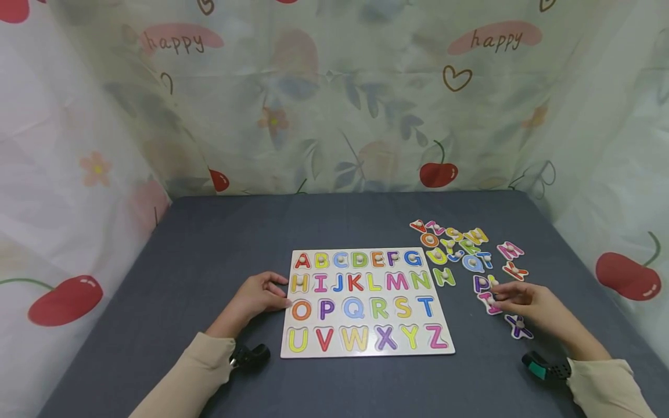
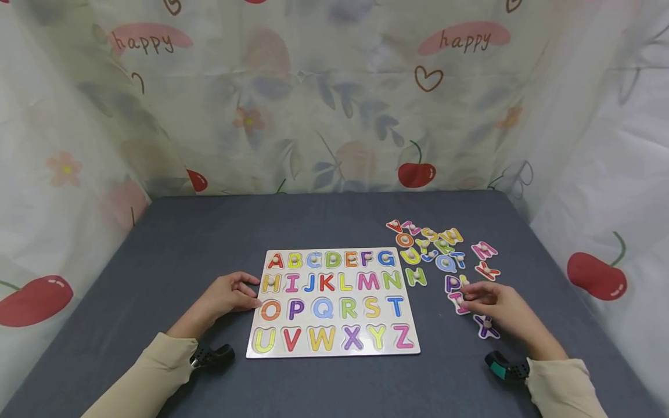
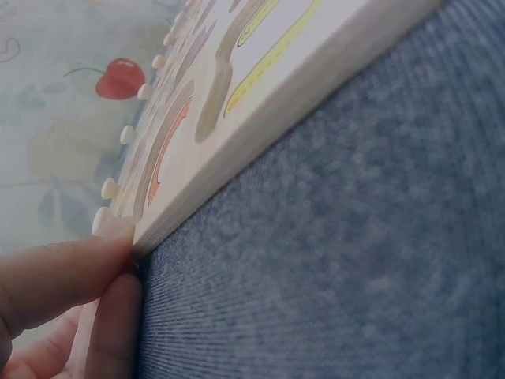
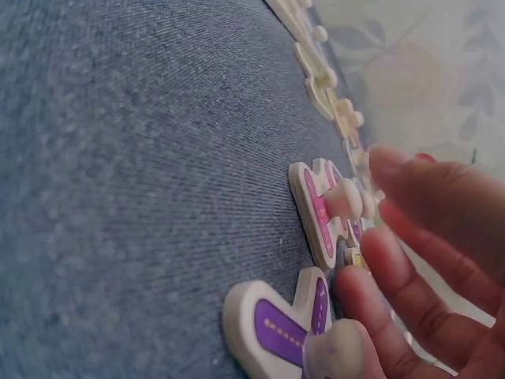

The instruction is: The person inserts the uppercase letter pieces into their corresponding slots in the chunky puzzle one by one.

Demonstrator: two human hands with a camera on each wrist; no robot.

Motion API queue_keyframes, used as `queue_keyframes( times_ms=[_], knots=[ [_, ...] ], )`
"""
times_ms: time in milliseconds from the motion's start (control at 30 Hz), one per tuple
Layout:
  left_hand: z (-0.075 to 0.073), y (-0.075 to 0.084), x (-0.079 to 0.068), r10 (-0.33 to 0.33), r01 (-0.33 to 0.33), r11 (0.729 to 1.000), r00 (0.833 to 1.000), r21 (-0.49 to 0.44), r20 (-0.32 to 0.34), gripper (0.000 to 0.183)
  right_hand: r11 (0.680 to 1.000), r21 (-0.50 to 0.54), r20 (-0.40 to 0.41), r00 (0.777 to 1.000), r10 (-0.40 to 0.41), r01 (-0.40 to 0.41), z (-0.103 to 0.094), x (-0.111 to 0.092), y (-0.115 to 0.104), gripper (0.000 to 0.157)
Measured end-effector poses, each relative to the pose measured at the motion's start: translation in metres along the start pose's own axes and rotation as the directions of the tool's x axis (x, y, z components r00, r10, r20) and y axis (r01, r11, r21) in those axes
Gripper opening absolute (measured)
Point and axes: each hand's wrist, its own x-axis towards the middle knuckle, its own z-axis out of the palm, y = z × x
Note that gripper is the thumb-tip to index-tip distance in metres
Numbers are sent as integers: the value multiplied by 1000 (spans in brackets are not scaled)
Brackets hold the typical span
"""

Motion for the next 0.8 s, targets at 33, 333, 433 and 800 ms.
queue_keyframes(
  times_ms=[33,333,433,800],
  knots=[
    [0,0,0,0,0,1000,1000,0,0,50,1000,-6,2,1000,6,-6,1,0,0,41],
    [0,0,0,5,-5,1000,1000,-1,0,49,994,-107,9,1000,3,-2,4,7,-1,36],
    [0,0,0,3,-3,1000,1000,2,1,49,992,-127,4,1000,3,-3,6,7,-2,33],
    [-1,2,-1,-3,3,1000,1000,5,-2,49,974,-221,27,998,60,-53,-5,16,-29,30]
  ],
)
